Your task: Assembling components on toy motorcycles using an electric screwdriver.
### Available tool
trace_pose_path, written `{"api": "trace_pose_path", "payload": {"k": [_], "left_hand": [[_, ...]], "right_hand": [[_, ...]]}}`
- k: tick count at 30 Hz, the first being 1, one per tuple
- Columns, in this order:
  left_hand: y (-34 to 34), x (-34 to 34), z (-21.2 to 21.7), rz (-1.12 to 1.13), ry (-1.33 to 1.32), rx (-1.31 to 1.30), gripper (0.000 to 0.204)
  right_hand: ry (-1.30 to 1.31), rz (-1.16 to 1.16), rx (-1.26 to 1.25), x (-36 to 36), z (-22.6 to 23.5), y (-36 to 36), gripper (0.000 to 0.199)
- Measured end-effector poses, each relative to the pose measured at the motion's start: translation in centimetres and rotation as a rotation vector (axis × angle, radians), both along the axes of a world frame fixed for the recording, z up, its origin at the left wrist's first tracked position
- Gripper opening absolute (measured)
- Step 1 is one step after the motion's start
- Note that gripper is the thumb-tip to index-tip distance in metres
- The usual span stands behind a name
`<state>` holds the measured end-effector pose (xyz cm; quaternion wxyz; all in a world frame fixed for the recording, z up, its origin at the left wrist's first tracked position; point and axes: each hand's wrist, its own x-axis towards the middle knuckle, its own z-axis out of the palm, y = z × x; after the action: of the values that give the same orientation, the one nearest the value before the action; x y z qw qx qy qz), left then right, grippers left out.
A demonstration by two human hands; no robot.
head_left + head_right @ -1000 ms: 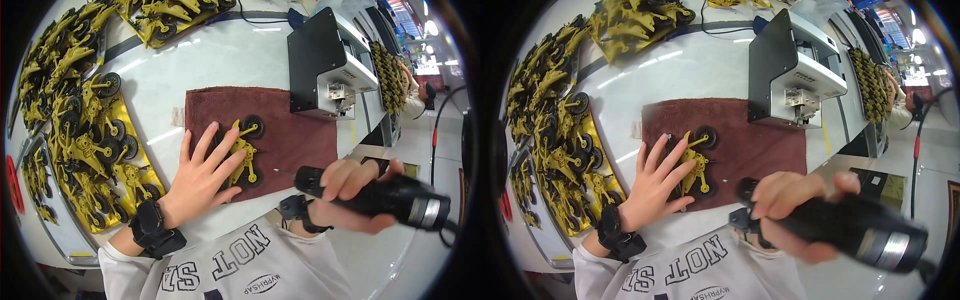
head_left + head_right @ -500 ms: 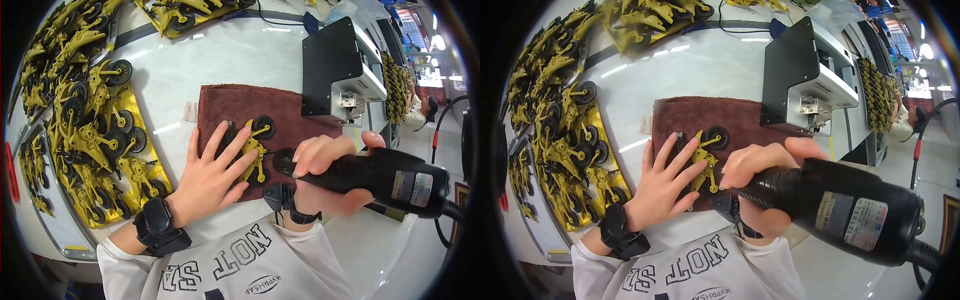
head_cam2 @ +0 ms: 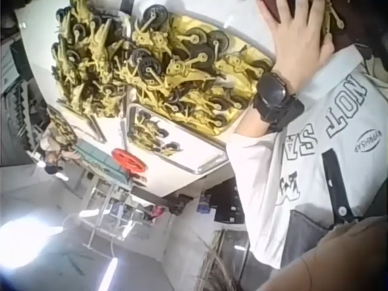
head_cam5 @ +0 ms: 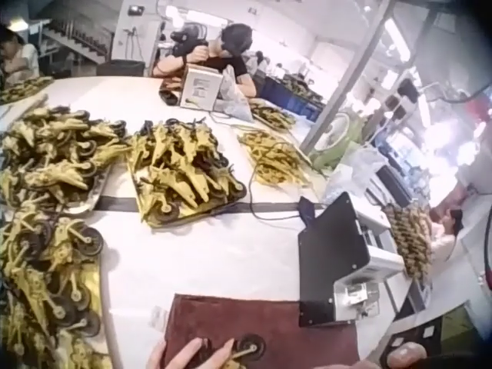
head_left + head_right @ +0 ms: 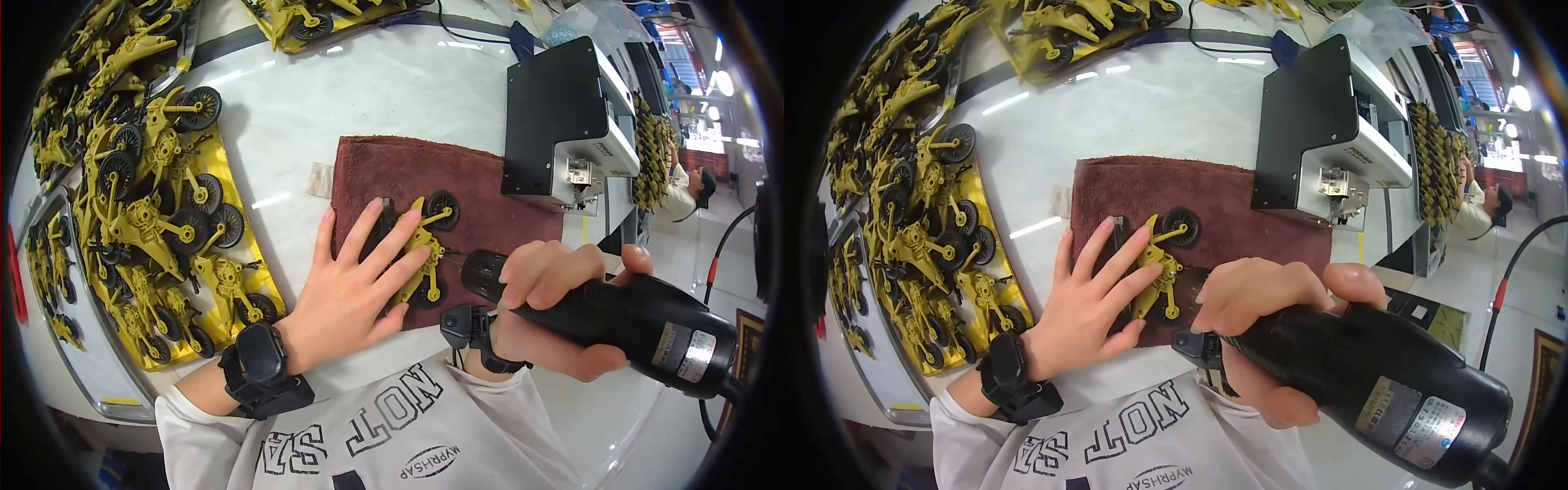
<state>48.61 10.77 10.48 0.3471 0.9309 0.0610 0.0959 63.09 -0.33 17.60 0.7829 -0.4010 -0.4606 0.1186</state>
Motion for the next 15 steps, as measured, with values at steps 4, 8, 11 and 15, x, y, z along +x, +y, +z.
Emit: {"api": "trace_pose_path", "payload": {"k": [4, 8, 11, 15], "left_hand": [[0.0, 0.0, -0.1, 0.011, -0.004, -0.032, 0.062], [0.0, 0.0, -0.1, 0.009, 0.006, -0.051, 0.063], [0.2, -0.2, -0.1, 0.014, 0.013, -0.064, 0.064], [0.1, 0.0, 0.1, 0.006, 0.024, -0.068, 0.062]], "right_hand": [[0.027, -0.042, -0.043, -0.4, -0.1, 0.4, 0.092], [0.043, -0.091, -0.118, -0.5, -0.8, 0.8, 0.083], [0.085, -0.066, -0.122, -0.3, -1.2, 0.9, 0.078], [0.063, -0.031, -0.123, 0.2, -1.3, 0.3, 0.071]]}}
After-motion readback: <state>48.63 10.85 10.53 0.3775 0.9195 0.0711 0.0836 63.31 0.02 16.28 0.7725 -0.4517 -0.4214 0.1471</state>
